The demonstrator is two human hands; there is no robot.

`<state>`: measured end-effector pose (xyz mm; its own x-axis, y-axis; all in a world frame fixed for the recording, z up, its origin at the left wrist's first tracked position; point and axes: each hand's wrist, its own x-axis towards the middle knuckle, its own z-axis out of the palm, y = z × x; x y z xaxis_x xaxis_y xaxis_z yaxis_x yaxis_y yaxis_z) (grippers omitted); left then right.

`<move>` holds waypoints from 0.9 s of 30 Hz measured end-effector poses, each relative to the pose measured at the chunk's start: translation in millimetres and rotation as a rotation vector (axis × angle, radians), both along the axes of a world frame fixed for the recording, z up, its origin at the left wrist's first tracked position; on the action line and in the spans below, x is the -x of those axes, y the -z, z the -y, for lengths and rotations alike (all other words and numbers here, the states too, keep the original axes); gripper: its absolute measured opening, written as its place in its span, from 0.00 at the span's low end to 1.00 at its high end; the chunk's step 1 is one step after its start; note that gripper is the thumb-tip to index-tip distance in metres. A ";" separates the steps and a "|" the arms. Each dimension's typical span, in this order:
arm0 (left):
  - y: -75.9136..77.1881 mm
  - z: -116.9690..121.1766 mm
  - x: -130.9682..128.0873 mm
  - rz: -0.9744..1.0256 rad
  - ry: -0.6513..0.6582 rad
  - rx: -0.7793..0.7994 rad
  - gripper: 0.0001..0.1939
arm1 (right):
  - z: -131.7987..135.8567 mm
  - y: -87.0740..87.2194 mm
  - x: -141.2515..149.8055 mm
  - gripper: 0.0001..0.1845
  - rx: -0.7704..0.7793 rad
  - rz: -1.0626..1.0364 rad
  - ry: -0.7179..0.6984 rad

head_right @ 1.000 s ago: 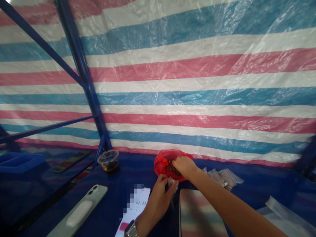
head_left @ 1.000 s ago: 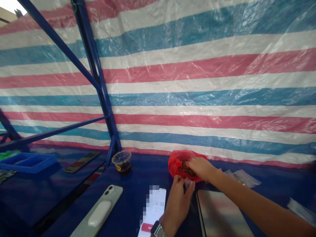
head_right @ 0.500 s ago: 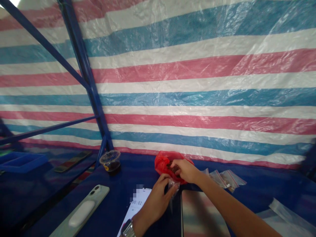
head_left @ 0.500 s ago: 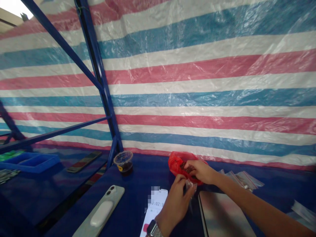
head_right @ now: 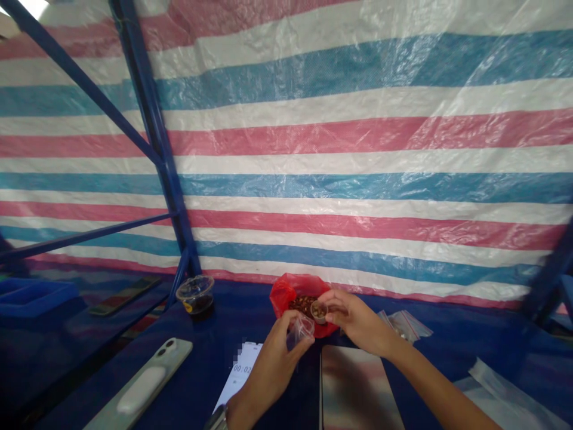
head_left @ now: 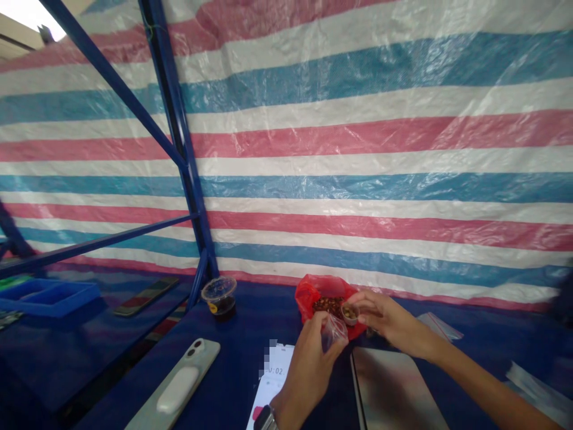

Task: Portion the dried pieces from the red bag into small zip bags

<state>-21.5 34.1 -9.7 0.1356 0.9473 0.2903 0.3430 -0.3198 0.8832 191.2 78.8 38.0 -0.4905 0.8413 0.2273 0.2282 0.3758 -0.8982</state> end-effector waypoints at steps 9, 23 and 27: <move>5.4 8.6 -12.8 -0.088 0.061 -0.037 0.15 | 54.8 -26.6 12.8 0.16 -0.360 0.473 0.109; 2.2 10.0 -2.5 0.113 0.087 0.011 0.19 | 46.5 -20.6 21.1 0.21 -0.628 0.482 0.169; 2.7 8.5 -2.3 0.148 0.029 0.012 0.13 | 14.1 -17.5 30.1 0.21 -0.545 0.689 0.260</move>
